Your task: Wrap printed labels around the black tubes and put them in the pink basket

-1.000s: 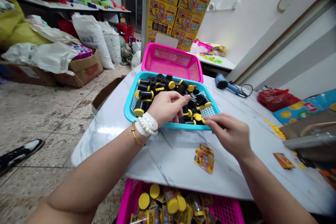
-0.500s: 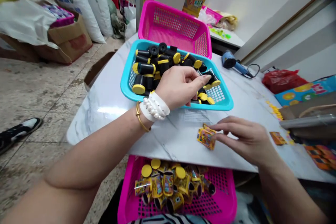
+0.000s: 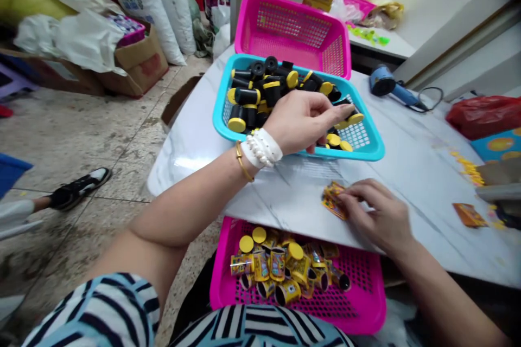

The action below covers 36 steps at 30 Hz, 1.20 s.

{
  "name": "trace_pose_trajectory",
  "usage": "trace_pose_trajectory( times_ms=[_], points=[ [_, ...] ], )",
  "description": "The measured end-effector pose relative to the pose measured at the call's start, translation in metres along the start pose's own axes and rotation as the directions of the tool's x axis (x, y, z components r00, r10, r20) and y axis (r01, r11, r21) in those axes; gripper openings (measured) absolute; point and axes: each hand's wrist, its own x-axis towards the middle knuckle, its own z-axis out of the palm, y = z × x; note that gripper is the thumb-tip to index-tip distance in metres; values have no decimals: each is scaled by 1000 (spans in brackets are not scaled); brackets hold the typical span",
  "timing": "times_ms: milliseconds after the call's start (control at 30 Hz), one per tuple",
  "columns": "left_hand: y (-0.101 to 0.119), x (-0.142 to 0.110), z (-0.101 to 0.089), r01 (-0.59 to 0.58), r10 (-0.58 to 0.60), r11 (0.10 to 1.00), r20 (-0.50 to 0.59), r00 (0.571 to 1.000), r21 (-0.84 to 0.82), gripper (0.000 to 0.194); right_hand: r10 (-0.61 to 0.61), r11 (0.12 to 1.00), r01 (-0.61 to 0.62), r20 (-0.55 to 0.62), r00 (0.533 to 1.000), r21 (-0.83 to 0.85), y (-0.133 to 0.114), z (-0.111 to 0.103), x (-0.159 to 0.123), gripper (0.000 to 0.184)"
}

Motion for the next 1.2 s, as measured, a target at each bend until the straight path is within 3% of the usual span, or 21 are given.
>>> trace_pose_trajectory(
  times_ms=[67, 167, 267, 333, 400, 467, 533, 600, 733, 900, 1067, 1200],
  points=[
    [2, -4, 3, 2, -1, 1000, 116, 993, -11, 45, -12, 998, -2, -208, 978, -67, -9, -10, 12, 1],
    [1, -10, 9, -16, 17, 1000, 194, 981, -8, 40, -113, 986, 40, -466, 878, -163, -28, -15, 40, 8],
    [-2, -10, 10, -49, 58, 997, 170, 984, -61, 32, -169, 984, 115, -515, 840, -135, -44, -6, 69, 6],
    [-3, -7, 6, -19, 43, 988, 161, 986, -150, 26, -77, 994, 105, -522, 849, 26, -48, 2, 83, 5],
    [-1, -4, 1, 12, 20, 980, 161, 987, -198, 22, 148, 945, 7, -444, 884, 328, -46, 7, 93, 15],
    [0, -3, -3, 24, 1, 985, 147, 989, -169, 20, 326, 777, -137, -206, 922, 615, -41, 8, 100, 25],
    [0, -3, -5, 26, -16, 995, 102, 995, -93, 20, 369, 624, -270, 28, 929, 733, -36, 7, 106, 26],
    [0, -4, -3, 29, -29, 999, -12, 999, -31, 19, 408, 577, -332, 90, 909, 746, -34, 7, 112, 32],
    [2, -9, 4, -41, 30, 999, -284, 958, -34, 23, 532, 608, -331, -61, 844, 722, -39, 12, 119, 41],
    [0, -17, 14, -121, 97, 991, -301, 949, -61, 35, 509, 700, -272, -194, 838, 660, -41, 19, 113, 49],
    [-4, -18, 19, -190, 158, 980, -353, 922, -58, 26, 480, 751, -237, -263, 837, 616, -41, 26, 107, 48],
    [-4, -17, 19, -250, 244, 968, -380, 892, 35, 18, 414, 824, -184, -348, 841, 536, -47, 27, 108, 51]
  ],
)
